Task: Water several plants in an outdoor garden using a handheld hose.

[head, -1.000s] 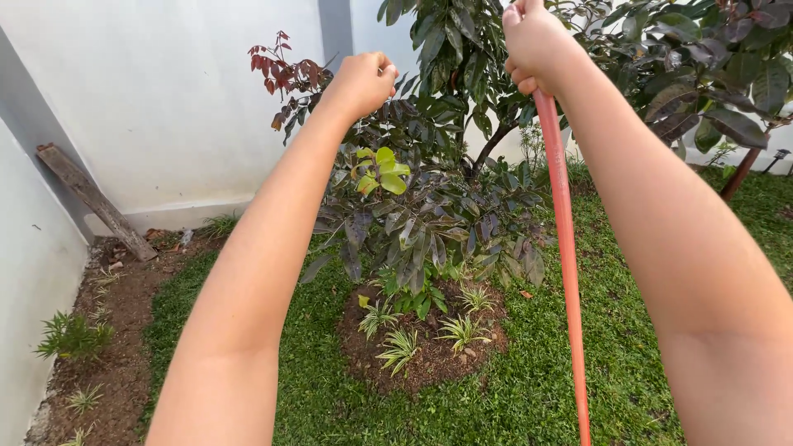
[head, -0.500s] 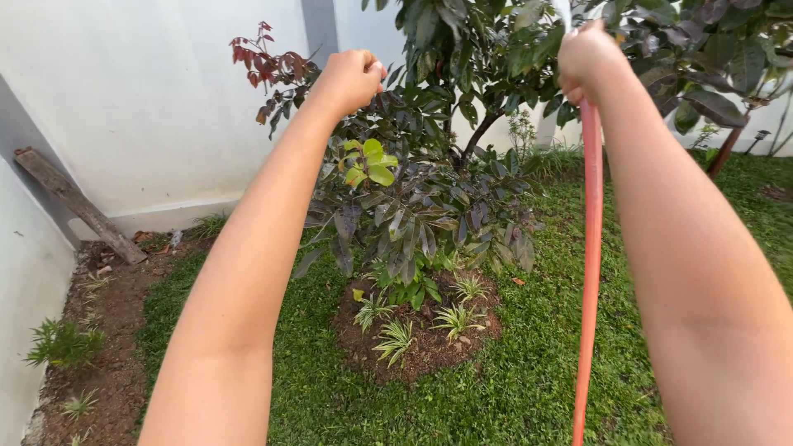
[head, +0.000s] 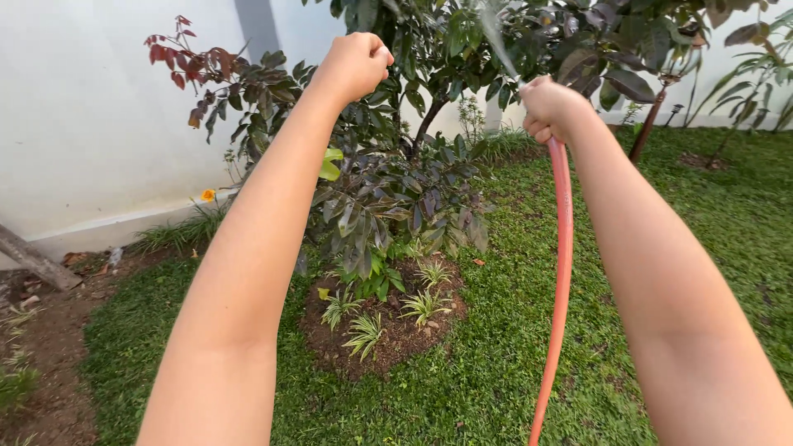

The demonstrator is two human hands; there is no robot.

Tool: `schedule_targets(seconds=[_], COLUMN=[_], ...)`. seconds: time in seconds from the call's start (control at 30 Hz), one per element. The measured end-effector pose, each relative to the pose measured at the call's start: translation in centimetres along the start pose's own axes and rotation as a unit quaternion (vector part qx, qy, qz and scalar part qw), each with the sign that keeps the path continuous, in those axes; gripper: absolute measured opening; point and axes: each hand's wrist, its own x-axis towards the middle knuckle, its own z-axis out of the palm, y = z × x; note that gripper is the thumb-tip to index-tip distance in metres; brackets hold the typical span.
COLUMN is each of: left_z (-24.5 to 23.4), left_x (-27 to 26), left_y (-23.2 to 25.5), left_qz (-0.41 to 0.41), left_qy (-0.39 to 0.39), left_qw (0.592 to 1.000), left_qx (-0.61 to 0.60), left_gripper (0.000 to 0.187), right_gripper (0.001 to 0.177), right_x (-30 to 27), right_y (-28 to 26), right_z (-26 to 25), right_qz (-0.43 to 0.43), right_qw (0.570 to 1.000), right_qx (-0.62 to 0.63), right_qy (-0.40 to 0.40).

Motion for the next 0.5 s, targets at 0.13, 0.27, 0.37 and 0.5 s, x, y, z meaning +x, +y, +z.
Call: schedule_targets(seconds=[0.13, 0.27, 0.37, 0.5], left_z=[-0.9, 0.2, -0.1, 0.2], left_x=[-2.1, -1.8, -1.9, -1.3], left_y=[4.3, 3.6, 4.2, 4.6], left_qz=[-0.053, -0.018, -0.025, -0.029], left_qy=[-0.032, -0.029, -0.033, -0.048], left_qw=[0.998, 0.999, 0.999, 0.998], left_qx=[-0.030, -0.017, -0.016, -0.027], left_gripper=[0.027, 0.027, 0.027, 0.026], right_gripper=[0.026, 0.031, 0.031, 0.032], right_x=[-3.5, -3.2, -4.8, -5.6], right_y=[-0.8, 0.5, 0.2, -0.6], right_z=[0.6, -0.8, -0.5, -1.3], right_qz=[0.005, 0.023, 0.025, -0.024], right_qw=[0.999, 0.994, 0.997, 0.987], right_qx=[0.005, 0.012, -0.011, 0.003], right_qy=[0.044, 0.104, 0.066, 0.160])
